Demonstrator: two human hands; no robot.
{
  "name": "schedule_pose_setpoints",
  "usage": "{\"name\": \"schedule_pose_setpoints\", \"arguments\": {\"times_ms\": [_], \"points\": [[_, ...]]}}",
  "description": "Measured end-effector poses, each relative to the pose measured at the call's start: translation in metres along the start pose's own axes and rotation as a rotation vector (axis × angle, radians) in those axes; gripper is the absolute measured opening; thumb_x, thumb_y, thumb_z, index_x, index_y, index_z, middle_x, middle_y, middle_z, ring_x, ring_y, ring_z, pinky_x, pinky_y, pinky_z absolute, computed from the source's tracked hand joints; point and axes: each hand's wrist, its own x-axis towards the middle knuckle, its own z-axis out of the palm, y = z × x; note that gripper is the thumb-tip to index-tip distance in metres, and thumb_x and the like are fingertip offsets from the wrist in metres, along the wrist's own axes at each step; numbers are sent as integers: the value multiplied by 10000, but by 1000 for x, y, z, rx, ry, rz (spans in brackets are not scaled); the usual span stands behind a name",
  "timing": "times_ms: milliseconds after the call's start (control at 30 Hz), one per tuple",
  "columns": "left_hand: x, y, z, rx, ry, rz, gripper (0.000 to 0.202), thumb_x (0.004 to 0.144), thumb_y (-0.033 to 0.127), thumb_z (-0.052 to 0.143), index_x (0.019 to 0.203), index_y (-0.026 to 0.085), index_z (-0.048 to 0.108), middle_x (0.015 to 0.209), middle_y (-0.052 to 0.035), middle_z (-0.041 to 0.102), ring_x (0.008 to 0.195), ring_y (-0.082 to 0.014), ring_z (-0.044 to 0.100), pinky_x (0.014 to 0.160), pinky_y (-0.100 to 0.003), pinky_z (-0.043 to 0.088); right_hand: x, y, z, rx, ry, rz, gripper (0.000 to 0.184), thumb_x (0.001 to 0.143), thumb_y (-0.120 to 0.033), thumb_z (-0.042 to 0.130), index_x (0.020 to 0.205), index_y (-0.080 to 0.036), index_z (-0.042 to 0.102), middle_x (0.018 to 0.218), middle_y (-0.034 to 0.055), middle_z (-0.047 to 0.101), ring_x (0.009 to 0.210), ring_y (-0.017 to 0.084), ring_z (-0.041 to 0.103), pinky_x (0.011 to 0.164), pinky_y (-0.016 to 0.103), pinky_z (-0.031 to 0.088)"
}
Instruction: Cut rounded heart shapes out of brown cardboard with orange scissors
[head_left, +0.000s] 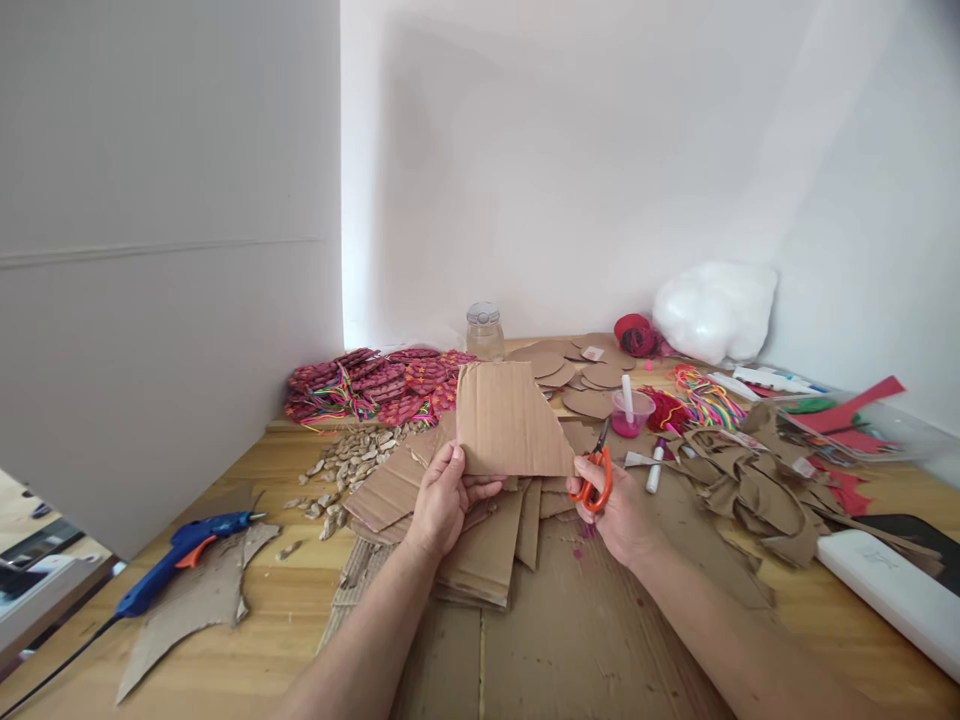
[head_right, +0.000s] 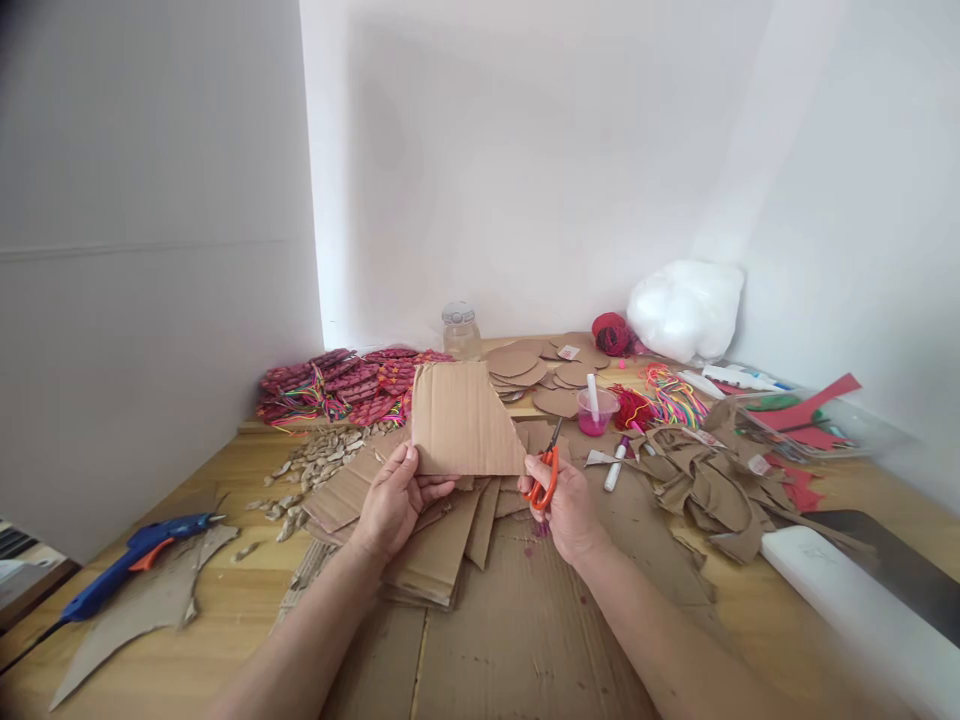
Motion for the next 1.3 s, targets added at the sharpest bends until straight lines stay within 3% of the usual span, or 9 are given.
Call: {"name": "schedule_pose_setpoints", "arguments": {"times_ms": [300, 667, 833, 967, 1100, 1300], "points": [[-1, 3, 3, 12, -1, -13, 282, 893, 376, 687, 1050, 194, 540, 851, -46, 752, 732, -214, 785, 625, -280, 648, 1, 0, -1, 3, -3, 14, 440, 679, -520, 867, 741, -187, 587, 576, -4, 632, 434, 68, 410, 343, 160, 305], [-1, 2, 1, 31, -15, -9, 353, 860, 400, 738, 1076, 194, 551, 887, -47, 765, 746, -206, 787, 643, -274, 651, -1, -3, 2, 5, -4, 0, 426, 697, -514, 857, 749, -191, 584, 580, -5, 641, 412, 73, 421, 346, 178, 288], [0, 2, 0, 29, -1, 1, 365, 855, 395, 746, 1089, 192, 552, 900, -53, 769, 755, -206, 789, 645, -268, 652, -3, -5, 3, 3, 10, -5, 501, 699, -614, 828, 747, -207, 539, 573, -13, 643, 374, 68, 426, 346, 184, 291], [-1, 2, 0, 48, -3, -2, 392, 834, 410, 763, 1087, 191, 559, 877, -41, 765, 743, -208, 789, 624, -263, 651, -1, -4, 3, -23, 43, -51, 529, 678, -676, 814, 770, -208, 585, 563, -26, 610, 395, 86, 447, 338, 193, 292], [-4, 3, 3, 93, -13, 4, 432, 810, 428, 779, 1099, 171, 585, 819, -15, 741, 668, -189, 774, 565, -247, 641, 3, -5, 0, -81, 102, -149, 461, 622, -571, 894, 695, -215, 611, 510, -69, 511, 383, 70, 364, 330, 208, 259], [-12, 8, 9, 170, -49, -24, 480, 819, 461, 766, 1145, 177, 555, 761, -28, 746, 671, -214, 781, 536, -236, 624, -2, -19, 0, -139, 115, -213, 365, 596, -464, 923, 602, -251, 627, 548, -34, 569, 500, 135, 487, 420, 247, 346]]}}
